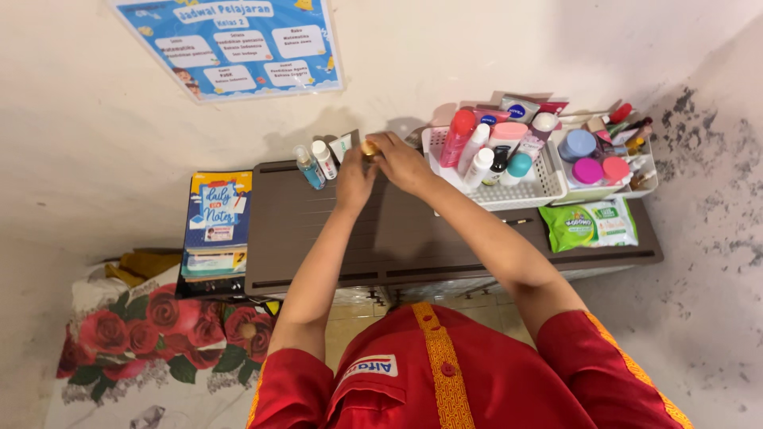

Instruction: The person removes various cosmetic bottles, jars, and tools from a white plastic organizer and places them on a brown cabinet. They then empty the organizer's compartments, place a green packet of wipes inside, and pull out a wipe.

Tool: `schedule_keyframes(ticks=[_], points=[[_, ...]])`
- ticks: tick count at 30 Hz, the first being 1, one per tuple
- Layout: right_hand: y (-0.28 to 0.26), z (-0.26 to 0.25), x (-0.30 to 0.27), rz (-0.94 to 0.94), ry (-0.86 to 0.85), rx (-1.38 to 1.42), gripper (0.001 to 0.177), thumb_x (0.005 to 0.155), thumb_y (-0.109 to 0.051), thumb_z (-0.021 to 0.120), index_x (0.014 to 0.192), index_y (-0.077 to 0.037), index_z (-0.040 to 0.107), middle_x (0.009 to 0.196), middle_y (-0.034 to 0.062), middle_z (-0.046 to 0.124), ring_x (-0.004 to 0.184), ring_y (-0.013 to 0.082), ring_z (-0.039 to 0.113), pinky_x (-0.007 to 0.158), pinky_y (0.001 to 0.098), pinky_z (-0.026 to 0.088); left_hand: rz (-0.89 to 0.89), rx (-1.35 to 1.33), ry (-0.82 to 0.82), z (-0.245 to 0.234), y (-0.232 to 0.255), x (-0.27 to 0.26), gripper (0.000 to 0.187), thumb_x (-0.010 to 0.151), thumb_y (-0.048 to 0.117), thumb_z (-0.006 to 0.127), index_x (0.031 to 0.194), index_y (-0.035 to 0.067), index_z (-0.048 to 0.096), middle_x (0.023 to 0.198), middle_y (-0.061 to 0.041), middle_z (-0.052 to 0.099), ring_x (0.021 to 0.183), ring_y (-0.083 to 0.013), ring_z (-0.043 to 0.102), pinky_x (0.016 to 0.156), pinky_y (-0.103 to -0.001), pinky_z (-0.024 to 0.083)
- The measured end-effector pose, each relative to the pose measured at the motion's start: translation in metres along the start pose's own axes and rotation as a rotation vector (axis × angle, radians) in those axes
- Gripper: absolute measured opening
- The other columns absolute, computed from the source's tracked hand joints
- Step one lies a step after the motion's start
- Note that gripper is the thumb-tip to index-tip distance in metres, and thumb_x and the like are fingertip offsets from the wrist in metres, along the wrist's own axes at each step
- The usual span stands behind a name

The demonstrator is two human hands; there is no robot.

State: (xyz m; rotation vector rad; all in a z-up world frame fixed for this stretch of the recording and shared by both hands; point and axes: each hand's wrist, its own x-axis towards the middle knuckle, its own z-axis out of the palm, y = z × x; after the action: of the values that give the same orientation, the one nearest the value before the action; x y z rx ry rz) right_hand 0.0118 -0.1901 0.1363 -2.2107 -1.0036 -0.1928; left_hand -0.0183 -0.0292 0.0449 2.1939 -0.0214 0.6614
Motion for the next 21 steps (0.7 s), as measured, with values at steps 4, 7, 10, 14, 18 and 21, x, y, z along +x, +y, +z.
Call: schedule_keyframes(ticks=[4,7,10,14,18,21], points=[[0.022,-0.005,-0.016,-0.008,-0.064,-0.040,0.048,0.090,-0.013,0.069,0.136,-0.009,0.054,0.132,0.0156,0.057,0.118,0.0394,0.059,0.095,0.0463,0.052,-0.101,0.065,0.093,0.013,-0.067,-0.020,0.042,0.088,0.018,0.079,0.122,0.000,0.061,0.116,-0.022,0.066,0.111,-0.0415,0.061,0.096,-0.049,0.049],[0.047,-0.021,-0.035,0.030,-0.064,-0.110,0.040,0.092,-0.014,0.068,0.131,-0.012,0.060,0.127,0.0128,0.061,0.117,0.0367,0.061,0.093,0.0468,0.053,-0.205,0.174,0.136,0.009,-0.108,-0.033,0.045,0.088,0.022,0.081,0.120,-0.001,0.060,0.115,-0.023,0.064,0.112,-0.0441,0.058,0.096,-0.051,0.046],[0.070,-0.043,-0.048,0.104,-0.029,-0.156,0.030,0.094,-0.013,0.067,0.124,-0.013,0.066,0.121,0.0125,0.063,0.112,0.0351,0.063,0.089,0.0474,0.054,-0.366,0.198,0.172,0.001,-0.122,-0.044,0.043,0.088,0.021,0.080,0.120,0.000,0.060,0.116,-0.022,0.062,0.111,-0.0428,0.058,0.096,-0.050,0.047],[0.093,-0.082,-0.065,0.088,0.174,-0.226,0.030,0.085,-0.009,0.068,0.115,-0.010,0.070,0.118,0.0142,0.063,0.107,0.0363,0.063,0.085,0.0477,0.054,-0.447,0.204,0.254,-0.009,-0.121,-0.056,0.041,0.088,0.017,0.080,0.120,0.002,0.059,0.117,-0.019,0.060,0.111,-0.0412,0.059,0.095,-0.050,0.048],[0.115,-0.105,-0.077,0.055,0.311,-0.385,0.020,0.091,-0.011,0.069,0.111,-0.012,0.069,0.108,0.0111,0.065,0.101,0.0347,0.065,0.084,0.0472,0.054,-0.531,0.193,0.304,-0.007,-0.120,-0.056,0.043,0.087,0.010,0.079,0.124,0.002,0.058,0.120,-0.019,0.059,0.112,-0.0405,0.059,0.096,-0.049,0.048],[0.131,-0.105,-0.082,0.154,0.170,-0.401,0.012,0.095,-0.017,0.070,0.107,-0.013,0.071,0.100,0.0080,0.068,0.093,0.0315,0.067,0.078,0.0459,0.052,-0.602,0.181,0.320,-0.005,-0.125,-0.055,0.044,0.087,0.008,0.079,0.125,0.002,0.058,0.123,-0.018,0.059,0.114,-0.0394,0.060,0.097,-0.049,0.048]])
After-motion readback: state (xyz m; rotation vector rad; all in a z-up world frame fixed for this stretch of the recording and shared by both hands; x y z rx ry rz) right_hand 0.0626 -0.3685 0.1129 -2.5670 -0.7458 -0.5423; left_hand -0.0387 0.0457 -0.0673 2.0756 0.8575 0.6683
